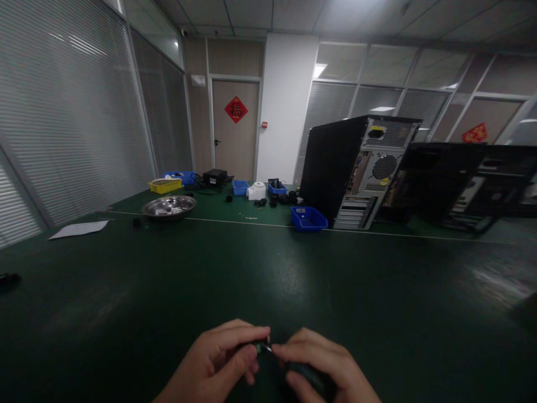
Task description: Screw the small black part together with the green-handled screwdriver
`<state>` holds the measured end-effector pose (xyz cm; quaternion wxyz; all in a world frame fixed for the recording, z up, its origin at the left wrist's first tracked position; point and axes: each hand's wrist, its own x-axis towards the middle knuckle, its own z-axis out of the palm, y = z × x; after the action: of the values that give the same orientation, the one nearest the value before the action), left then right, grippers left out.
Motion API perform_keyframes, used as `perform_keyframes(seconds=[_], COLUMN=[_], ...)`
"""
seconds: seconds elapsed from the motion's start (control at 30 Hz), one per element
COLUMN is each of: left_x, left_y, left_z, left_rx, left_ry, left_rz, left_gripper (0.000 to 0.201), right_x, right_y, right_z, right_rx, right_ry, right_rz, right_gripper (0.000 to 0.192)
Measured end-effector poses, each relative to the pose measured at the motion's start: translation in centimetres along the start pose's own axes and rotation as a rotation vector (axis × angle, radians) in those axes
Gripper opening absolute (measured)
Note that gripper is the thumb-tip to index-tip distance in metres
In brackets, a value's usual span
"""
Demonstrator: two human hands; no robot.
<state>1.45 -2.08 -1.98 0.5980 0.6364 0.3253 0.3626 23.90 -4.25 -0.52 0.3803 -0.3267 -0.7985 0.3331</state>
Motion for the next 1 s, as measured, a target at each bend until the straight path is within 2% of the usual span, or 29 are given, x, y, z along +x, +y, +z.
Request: perform_keyframes(seconds=[0.13,0.27,0.5,0.63,0.77,0.87,1.0], left_x=[0.1,0.4,0.6,0.5,0.5,0.4,0.2], left_y=[0.2,-0.2,-1.2,-1.4,-1.0,-0.4,0.2], left_z=[-0.2,-0.3,-0.4,-0.5,-0.6,-0.6,-0.5], left_rx=[-0.017,-0.134,-0.241,-0.191,-0.080,0.016,-0.006], left_ry=[-0.012,-0.042,-0.009,0.009,-0.038,-0.010,0.001], left_rz=[-0.035,-0.078,-0.150,-0.160,-0.094,-0.048,-0.119], left_gripper=[0.034,0.038,0.041,0.042,0.040,0.036,0.035], right_x=[0.1,0.1,0.0,0.1,0.1,-0.1,-0.3], right_y=[0.1,0.0,-0.2,-0.1,-0.1,-0.2,-0.2], right_z=[0.0,0.0,-0.3,-0.2,-0.2,-0.2,-0.3], right_rx=[0.024,0.043,0.041,0.037,0.054,0.047,0.035], right_ry=[-0.002,-0.028,-0.039,-0.028,-0.042,-0.009,0.066], right_rz=[-0.029,-0.008,0.014,-0.007,-0.003,0.003,0.058], right_gripper=[0.032,0.029,0.026,0.029,0.028,0.029,0.032])
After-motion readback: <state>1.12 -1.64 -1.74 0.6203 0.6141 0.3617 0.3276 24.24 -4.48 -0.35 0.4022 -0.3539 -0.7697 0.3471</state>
